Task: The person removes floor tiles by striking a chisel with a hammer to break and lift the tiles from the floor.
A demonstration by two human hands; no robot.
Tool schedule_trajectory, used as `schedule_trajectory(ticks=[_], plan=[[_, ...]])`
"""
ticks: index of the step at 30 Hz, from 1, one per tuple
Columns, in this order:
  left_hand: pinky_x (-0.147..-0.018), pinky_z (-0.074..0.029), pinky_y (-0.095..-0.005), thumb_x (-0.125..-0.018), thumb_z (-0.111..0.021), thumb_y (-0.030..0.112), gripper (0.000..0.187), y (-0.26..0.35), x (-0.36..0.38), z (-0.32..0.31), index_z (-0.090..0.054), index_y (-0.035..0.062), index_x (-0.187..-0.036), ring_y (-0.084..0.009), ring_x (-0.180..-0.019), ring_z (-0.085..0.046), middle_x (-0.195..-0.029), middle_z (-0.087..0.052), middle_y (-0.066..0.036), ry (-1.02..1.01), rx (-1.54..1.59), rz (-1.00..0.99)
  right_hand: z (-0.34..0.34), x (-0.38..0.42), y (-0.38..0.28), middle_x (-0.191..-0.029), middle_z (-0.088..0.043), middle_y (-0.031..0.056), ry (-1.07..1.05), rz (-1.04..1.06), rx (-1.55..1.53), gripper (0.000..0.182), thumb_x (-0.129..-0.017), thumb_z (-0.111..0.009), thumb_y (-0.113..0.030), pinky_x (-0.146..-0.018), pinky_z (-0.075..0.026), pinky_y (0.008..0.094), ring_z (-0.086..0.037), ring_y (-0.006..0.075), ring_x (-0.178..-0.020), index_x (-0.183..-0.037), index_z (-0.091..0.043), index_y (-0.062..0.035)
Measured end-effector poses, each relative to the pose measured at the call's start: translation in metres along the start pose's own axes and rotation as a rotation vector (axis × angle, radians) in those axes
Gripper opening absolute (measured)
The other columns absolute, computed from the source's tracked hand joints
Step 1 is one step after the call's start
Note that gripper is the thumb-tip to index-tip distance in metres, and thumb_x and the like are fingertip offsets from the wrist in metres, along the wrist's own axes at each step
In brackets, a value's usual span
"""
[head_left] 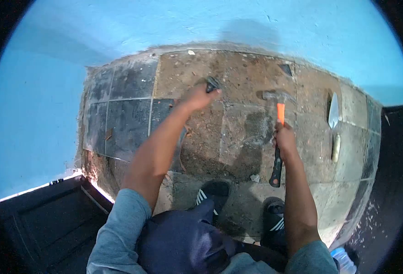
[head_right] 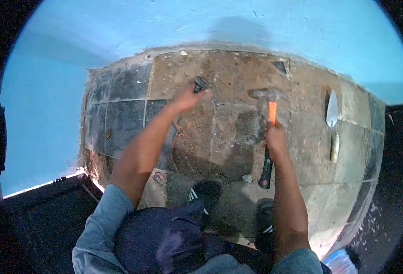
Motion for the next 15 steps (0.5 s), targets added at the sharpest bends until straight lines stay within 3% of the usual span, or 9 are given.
schedule_trajectory(ticks=[2, 6, 9, 11, 15], plan=[[-0.084, -0.050, -0.0479, -0.090, -0.065, 0.058, 0.061, -0.013, -0.007, -0.008, -0.068, -0.0005, -0.106, -0.0416, -0.097, -0.067, -0.099, -0.070, -0.026, -0.051, 0.041, -0.031, -0.002, 0.004, -0.009, -0.065, -0.047, -0.0016, 0.000, -0.012, -0.037, 0.031, -0.104, -0.051, -0.036, -0.045, -0.038, 0.0287, -0.045, 0.0110, -0.048, -0.091, -0.054, -0.0079], [-0.083, -0.050, -0.0451, -0.092, -0.066, 0.049, 0.051, 0.024, 0.010, 0.005, -0.066, 0.0007, -0.108, -0.0364, -0.089, -0.066, -0.095, -0.069, -0.023, -0.211, 0.001, -0.007, 0.005, 0.015, -0.050, -0.066, -0.048, -0.0018, -0.017, 0.025, -0.108, 0.029, -0.104, -0.052, -0.034, -0.046, -0.038, 0.0279, -0.046, 0.0108, -0.049, -0.092, -0.056, -0.0078], [-0.083, -0.049, -0.0431, -0.093, -0.066, 0.045, 0.048, 0.026, 0.014, 0.002, -0.065, -0.0003, -0.110, -0.0321, -0.089, -0.066, -0.096, -0.069, -0.021, -0.279, -0.019, 0.005, 0.027, 0.015, -0.091, -0.066, -0.048, -0.0018, 0.101, 0.177, -0.038, 0.028, -0.104, -0.052, -0.034, -0.047, -0.038, 0.0272, -0.046, 0.0103, -0.050, -0.096, -0.058, -0.0073], [-0.085, -0.049, -0.0409, -0.095, -0.065, 0.043, 0.048, 0.010, 0.004, -0.006, -0.063, -0.0001, -0.117, -0.0271, -0.092, -0.066, -0.102, -0.071, -0.017, -0.329, -0.036, 0.018, 0.043, 0.025, -0.129, -0.067, -0.048, -0.0015, 0.166, 0.269, -0.141, 0.029, -0.104, -0.052, -0.034, -0.047, -0.038, 0.0260, -0.046, 0.0096, -0.052, -0.098, -0.058, -0.0064], [-0.084, -0.049, -0.0409, -0.095, -0.065, 0.041, 0.046, 0.012, 0.006, -0.003, -0.063, -0.0004, -0.114, -0.0270, -0.092, -0.066, -0.101, -0.070, -0.017, -0.304, -0.055, 0.013, 0.061, 0.037, -0.171, -0.067, -0.049, -0.0012, 0.322, 0.508, -0.350, 0.031, -0.105, -0.049, -0.035, -0.046, -0.038, 0.0258, -0.046, 0.0088, -0.052, -0.097, -0.057, -0.0061]])
Point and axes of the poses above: each hand's wrist, its own x-axis away from the middle knuckle, its own z-axis out of the back of the hand, y = z × x, the point moved 5 cm from there along -x, towards the middle knuckle
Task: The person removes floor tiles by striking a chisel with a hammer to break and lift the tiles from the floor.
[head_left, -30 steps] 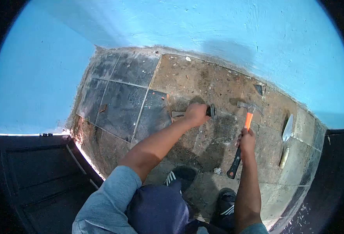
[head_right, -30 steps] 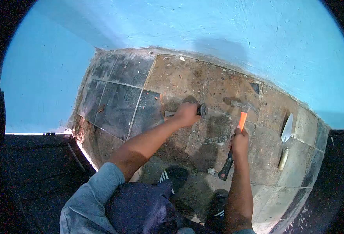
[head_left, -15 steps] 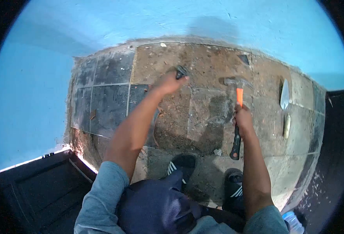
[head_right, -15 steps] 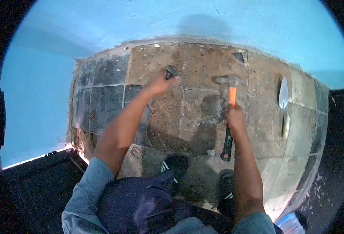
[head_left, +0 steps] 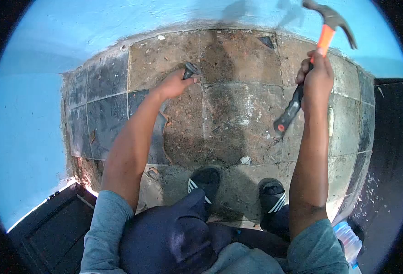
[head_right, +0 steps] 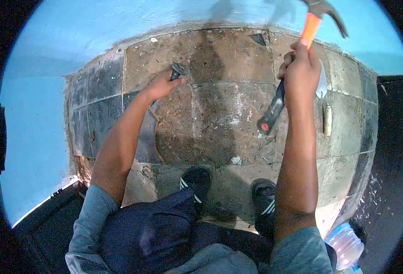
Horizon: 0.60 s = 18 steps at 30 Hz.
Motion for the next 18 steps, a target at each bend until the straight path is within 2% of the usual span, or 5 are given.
schedule_trajectory(ticks=[4, 8, 11, 14, 18], plan=[[-0.084, -0.050, -0.0401, -0.094, -0.066, 0.040, 0.044, 0.016, 0.011, 0.005, -0.063, 0.0006, -0.115, -0.0282, -0.092, -0.065, -0.100, -0.070, -0.019, 0.033, -0.050, -0.027, -0.029, 0.011, 0.057, -0.074, -0.064, 0.0138, 0.068, 0.154, 0.286, 0.041, -0.105, -0.046, -0.037, -0.063, -0.052, 0.0433, -0.064, 0.0278, -0.066, -0.095, -0.060, 0.0003], [-0.085, -0.050, -0.0408, -0.094, -0.067, 0.040, 0.045, 0.019, 0.012, -0.011, -0.063, -0.0009, -0.112, -0.0301, -0.093, -0.066, -0.100, -0.070, -0.021, 0.000, -0.069, -0.100, -0.089, 0.065, 0.107, -0.102, -0.067, 0.0325, -0.696, -0.057, 0.772, 0.050, -0.102, -0.049, -0.042, -0.088, -0.048, 0.0561, -0.062, 0.0513, -0.103, -0.113, -0.063, 0.0048], [-0.085, -0.050, -0.0412, -0.094, -0.067, 0.041, 0.045, 0.013, 0.011, -0.024, -0.064, -0.0017, -0.109, -0.0303, -0.093, -0.066, -0.098, -0.069, -0.022, -0.044, -0.037, -0.137, -0.059, 0.061, 0.132, -0.070, -0.060, 0.0129, -0.533, -0.125, 0.727, 0.042, -0.104, -0.050, -0.039, -0.062, -0.051, 0.0421, -0.061, 0.0253, -0.062, -0.103, -0.061, 0.0014], [-0.087, -0.049, -0.0417, -0.093, -0.067, 0.037, 0.044, 0.050, 0.038, -0.005, -0.063, -0.0018, -0.113, -0.0314, -0.096, -0.065, -0.100, -0.069, -0.023, -0.138, -0.116, 0.042, -0.034, 0.052, 0.144, -0.089, -0.068, 0.0276, -0.455, -0.229, 0.644, 0.050, -0.102, -0.050, -0.041, -0.078, -0.051, 0.0505, -0.067, 0.0444, -0.086, -0.115, -0.064, 0.0053], [-0.085, -0.049, -0.0399, -0.091, -0.065, 0.031, 0.041, 0.019, 0.041, 0.015, -0.062, -0.0027, -0.115, -0.0277, -0.093, -0.064, -0.100, -0.068, -0.018, 0.201, -0.006, -0.059, -0.010, 0.045, 0.129, -0.071, -0.063, 0.0155, -0.432, -0.295, 0.593, 0.050, -0.103, -0.050, -0.042, -0.057, -0.050, 0.0404, -0.064, 0.0253, -0.058, -0.113, -0.064, 0.0047]])
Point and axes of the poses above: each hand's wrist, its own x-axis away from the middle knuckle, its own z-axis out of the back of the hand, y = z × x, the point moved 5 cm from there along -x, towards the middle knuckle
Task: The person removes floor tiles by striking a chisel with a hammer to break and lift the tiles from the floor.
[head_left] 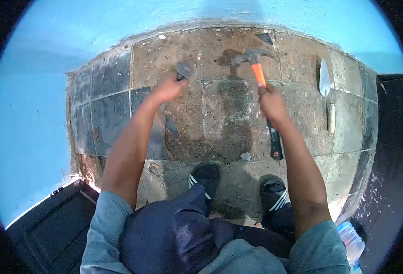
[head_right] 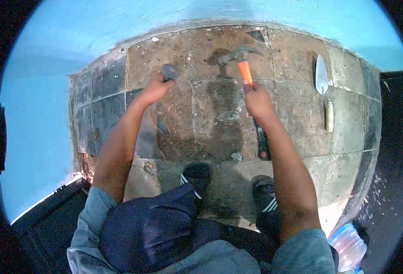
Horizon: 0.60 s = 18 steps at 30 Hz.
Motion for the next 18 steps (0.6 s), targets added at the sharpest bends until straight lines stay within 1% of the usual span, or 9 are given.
schedule_trajectory(ticks=[1, 2, 3, 5, 8, 11, 14, 17, 18], plan=[[-0.085, -0.049, -0.0395, -0.091, -0.065, 0.029, 0.041, 0.001, 0.012, 0.009, -0.062, -0.0031, -0.116, -0.0266, -0.093, -0.064, -0.100, -0.068, -0.016, 0.057, 0.109, 0.030, 0.005, -0.007, 0.018, -0.069, -0.058, 0.0101, -0.006, -0.018, -0.028, 0.044, -0.104, -0.050, -0.041, -0.052, -0.046, 0.0374, -0.058, 0.0207, -0.055, -0.107, -0.062, 0.0016], [-0.084, -0.049, -0.0390, -0.090, -0.064, 0.027, 0.040, -0.001, 0.024, 0.017, -0.062, -0.0035, -0.116, -0.0255, -0.092, -0.063, -0.100, -0.068, -0.015, 0.118, 0.218, 0.062, 0.010, -0.001, 0.015, -0.067, -0.053, 0.0048, -0.015, -0.034, -0.056, 0.040, -0.104, -0.050, -0.040, -0.048, -0.043, 0.0344, -0.052, 0.0161, -0.052, -0.101, -0.060, -0.0015], [-0.080, -0.049, -0.0383, -0.090, -0.064, 0.025, 0.036, -0.009, 0.029, 0.022, -0.063, -0.0022, -0.113, -0.0238, -0.087, -0.063, -0.095, -0.067, -0.012, 0.165, 0.228, 0.089, 0.013, 0.001, 0.013, -0.065, -0.048, -0.0006, -0.023, -0.046, -0.083, 0.036, -0.105, -0.050, -0.039, -0.043, -0.039, 0.0314, -0.045, 0.0115, -0.049, -0.095, -0.057, -0.0046], [-0.072, -0.048, -0.0370, -0.088, -0.063, 0.020, 0.028, -0.028, 0.036, 0.028, -0.065, 0.0004, -0.107, -0.0202, -0.077, -0.062, -0.084, -0.067, -0.008, 0.258, 0.248, 0.134, 0.018, 0.002, 0.014, -0.065, -0.048, -0.0009, -0.001, -0.083, -0.096, 0.038, -0.104, -0.051, -0.040, -0.042, -0.039, 0.0301, -0.045, 0.0106, -0.047, -0.094, -0.057, -0.0037], [-0.060, -0.043, -0.0315, -0.087, -0.064, 0.015, 0.019, -0.045, 0.044, 0.020, -0.065, 0.0040, -0.102, -0.0136, -0.066, -0.054, -0.076, -0.060, -0.001, 0.302, 0.626, 0.218, 0.022, 0.007, 0.007, -0.064, -0.047, -0.0011, 0.009, -0.092, -0.161, 0.040, -0.104, -0.052, -0.041, -0.041, -0.038, 0.0299, -0.044, 0.0105, -0.046, -0.092, -0.057, -0.0027], [-0.055, -0.037, -0.0286, -0.086, -0.065, 0.011, 0.011, -0.044, 0.050, 0.015, -0.065, 0.0075, -0.096, -0.0087, -0.061, -0.049, -0.072, -0.054, 0.003, 0.326, 0.657, 0.137, 0.020, 0.005, 0.009, -0.064, -0.047, -0.0006, -0.005, -0.074, -0.200, 0.040, -0.104, -0.052, -0.041, -0.041, -0.039, 0.0299, -0.044, 0.0108, -0.046, -0.092, -0.058, -0.0031], [-0.056, -0.038, -0.0289, -0.086, -0.065, 0.010, 0.010, -0.043, 0.049, 0.018, -0.065, 0.0080, -0.096, -0.0085, -0.062, -0.049, -0.072, -0.054, 0.003, 0.257, 0.695, 0.147, 0.019, 0.006, 0.007, -0.065, -0.048, -0.0002, -0.018, -0.063, -0.206, 0.039, -0.104, -0.051, -0.040, -0.042, -0.039, 0.0297, -0.045, 0.0110, -0.046, -0.092, -0.057, -0.0038], [-0.055, -0.037, -0.0286, -0.091, -0.069, 0.016, 0.010, -0.025, 0.054, 0.028, -0.066, 0.0078, -0.096, -0.0077, -0.062, -0.048, -0.071, -0.055, 0.003, 0.380, 0.732, 0.189, 0.020, 0.013, 0.001, -0.065, -0.047, -0.0002, -0.008, -0.055, -0.187, 0.038, -0.105, -0.051, -0.039, -0.042, -0.039, 0.0299, -0.045, 0.0114, -0.046, -0.090, -0.056, -0.0043], [-0.056, -0.038, -0.0285, -0.092, -0.070, 0.020, 0.014, -0.024, 0.057, 0.029, -0.067, 0.0069, -0.097, -0.0075, -0.064, -0.050, -0.074, -0.057, 0.002, 0.442, 0.703, 0.197, 0.019, 0.015, 0.001, -0.065, -0.047, -0.0003, -0.012, -0.058, -0.182, 0.038, -0.104, -0.051, -0.039, -0.042, -0.039, 0.0300, -0.045, 0.0115, -0.047, -0.090, -0.057, -0.0045]])
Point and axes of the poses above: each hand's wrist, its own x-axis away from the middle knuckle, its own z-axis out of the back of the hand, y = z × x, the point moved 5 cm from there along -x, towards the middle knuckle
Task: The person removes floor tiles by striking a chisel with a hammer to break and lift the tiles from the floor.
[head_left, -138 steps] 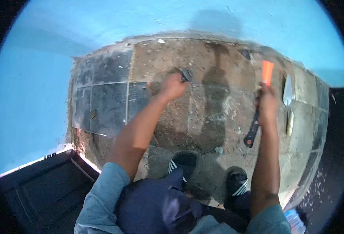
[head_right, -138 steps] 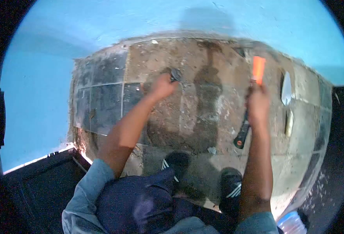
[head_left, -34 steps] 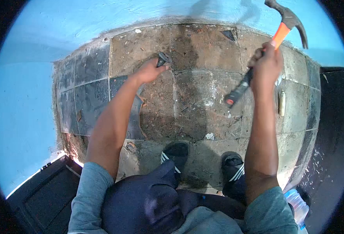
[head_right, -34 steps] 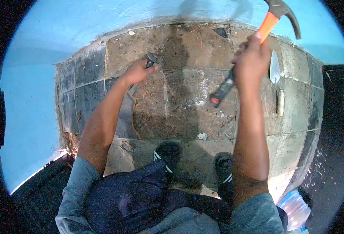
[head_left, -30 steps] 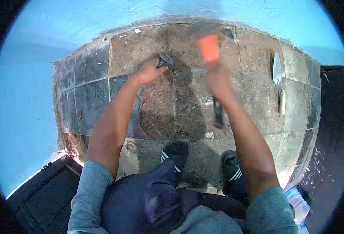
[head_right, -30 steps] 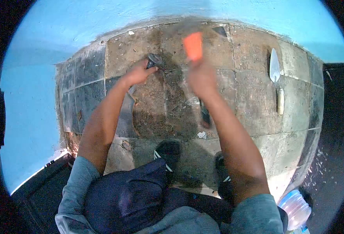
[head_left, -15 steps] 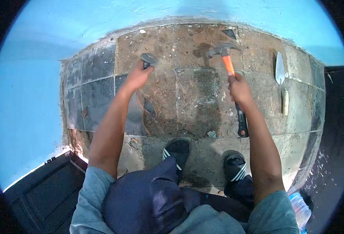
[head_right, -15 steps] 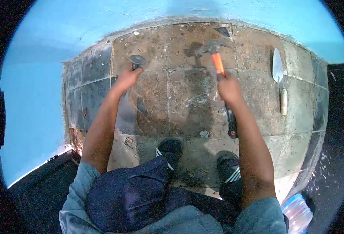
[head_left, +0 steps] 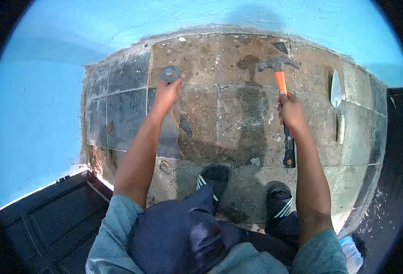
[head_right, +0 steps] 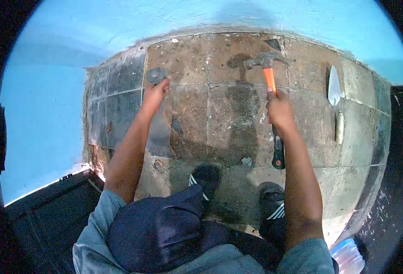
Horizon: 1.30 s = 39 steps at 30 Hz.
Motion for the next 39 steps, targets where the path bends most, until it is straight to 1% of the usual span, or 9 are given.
schedule_trajectory(ticks=[5, 9, 12, 15, 20, 22, 24, 31, 39], plan=[[-0.070, -0.049, -0.0293, -0.096, -0.070, 0.035, 0.033, 0.004, 0.043, 0.007, -0.067, 0.0018, -0.102, -0.0109, -0.080, -0.063, -0.092, -0.066, -0.004, 0.406, 0.123, -0.300, 0.005, -0.005, 0.006, -0.065, -0.054, 0.0056, -0.050, -0.024, 0.045, 0.042, -0.105, -0.050, -0.039, -0.046, -0.045, 0.0357, -0.053, 0.0176, -0.050, -0.099, -0.060, 0.0013], [-0.081, -0.050, -0.0328, -0.099, -0.066, 0.034, 0.033, -0.035, 0.123, 0.029, -0.064, 0.0014, -0.106, -0.0182, -0.090, -0.064, -0.097, -0.067, -0.009, 0.558, -0.169, -0.093, 0.027, -0.010, 0.005, -0.073, -0.062, 0.0151, -0.064, 0.069, 0.301, 0.044, -0.104, -0.051, -0.038, -0.059, -0.048, 0.0415, -0.062, 0.0275, -0.060, -0.107, -0.063, 0.0045], [-0.069, -0.049, -0.0329, -0.099, -0.067, 0.029, 0.027, -0.058, 0.165, 0.044, -0.064, 0.0028, -0.101, -0.0151, -0.078, -0.061, -0.092, -0.065, -0.006, 0.364, -0.238, -0.050, 0.046, -0.022, 0.013, -0.084, -0.067, 0.0250, -0.068, 0.183, 0.434, 0.045, -0.102, -0.054, -0.037, -0.071, -0.050, 0.0448, -0.068, 0.0361, -0.077, -0.116, -0.064, 0.0051], [-0.061, -0.047, -0.0324, -0.098, -0.068, 0.026, 0.023, -0.036, 0.184, 0.041, -0.064, 0.0036, -0.100, -0.0124, -0.073, -0.059, -0.088, -0.064, -0.004, 0.176, -0.083, 0.174, 0.051, -0.015, 0.000, -0.064, -0.048, -0.0007, -0.082, 0.194, 0.449, 0.037, -0.104, -0.052, -0.036, -0.043, -0.040, 0.0313, -0.044, 0.0121, -0.046, -0.100, -0.060, -0.0005], [-0.065, -0.051, -0.0309, -0.096, -0.071, 0.023, 0.020, -0.017, 0.138, 0.053, -0.065, 0.0045, -0.099, -0.0114, -0.077, -0.062, -0.087, -0.066, -0.003, 0.197, -0.151, 0.030, 0.041, -0.007, -0.008, -0.063, -0.047, -0.0006, -0.082, 0.139, 0.369, 0.036, -0.104, -0.053, -0.036, -0.043, -0.040, 0.0316, -0.044, 0.0126, -0.046, -0.099, -0.060, -0.0011], [-0.075, -0.053, -0.0321, -0.095, -0.072, 0.024, 0.021, 0.022, 0.106, 0.045, -0.065, 0.0050, -0.101, -0.0137, -0.083, -0.064, -0.094, -0.069, -0.005, 0.137, -0.318, -0.259, 0.031, -0.002, -0.014, -0.064, -0.050, 0.0021, -0.088, 0.085, 0.279, 0.036, -0.103, -0.054, -0.036, -0.045, -0.041, 0.0337, -0.048, 0.0146, -0.047, -0.102, -0.061, -0.0004], [-0.082, -0.053, -0.0350, -0.093, -0.074, 0.025, 0.024, 0.044, 0.076, 0.028, -0.067, 0.0055, -0.105, -0.0173, -0.087, -0.068, -0.100, -0.073, -0.007, 0.047, -0.315, -0.322, 0.023, 0.000, -0.014, -0.067, -0.056, 0.0077, -0.073, 0.064, 0.260, 0.037, -0.103, -0.054, -0.035, -0.049, -0.044, 0.0375, -0.054, 0.0185, -0.050, -0.109, -0.062, 0.0015], [-0.083, -0.054, -0.0460, -0.077, -0.076, 0.023, 0.034, 0.049, 0.032, -0.058, -0.071, 0.0059, -0.106, -0.0398, -0.097, -0.069, -0.099, -0.072, -0.020, -0.215, -0.662, -0.297, -0.002, 0.019, -0.009, -0.065, -0.050, 0.0003, -0.113, -0.030, -0.064, 0.030, -0.104, -0.054, -0.033, -0.042, -0.040, 0.0309, -0.047, 0.0123, -0.047, -0.098, -0.058, -0.0034], [-0.080, -0.055, -0.0510, -0.076, -0.068, 0.015, 0.020, 0.013, -0.002, -0.087, -0.072, 0.0049, -0.092, -0.0429, -0.089, -0.068, -0.091, -0.071, -0.023, -0.208, -0.819, -0.343, 0.000, 0.023, 0.004, -0.063, -0.047, -0.0013, -0.072, -0.083, -0.075, 0.027, -0.103, -0.053, -0.033, -0.042, -0.038, 0.0291, -0.043, 0.0108, -0.044, -0.091, -0.053, -0.0086]])
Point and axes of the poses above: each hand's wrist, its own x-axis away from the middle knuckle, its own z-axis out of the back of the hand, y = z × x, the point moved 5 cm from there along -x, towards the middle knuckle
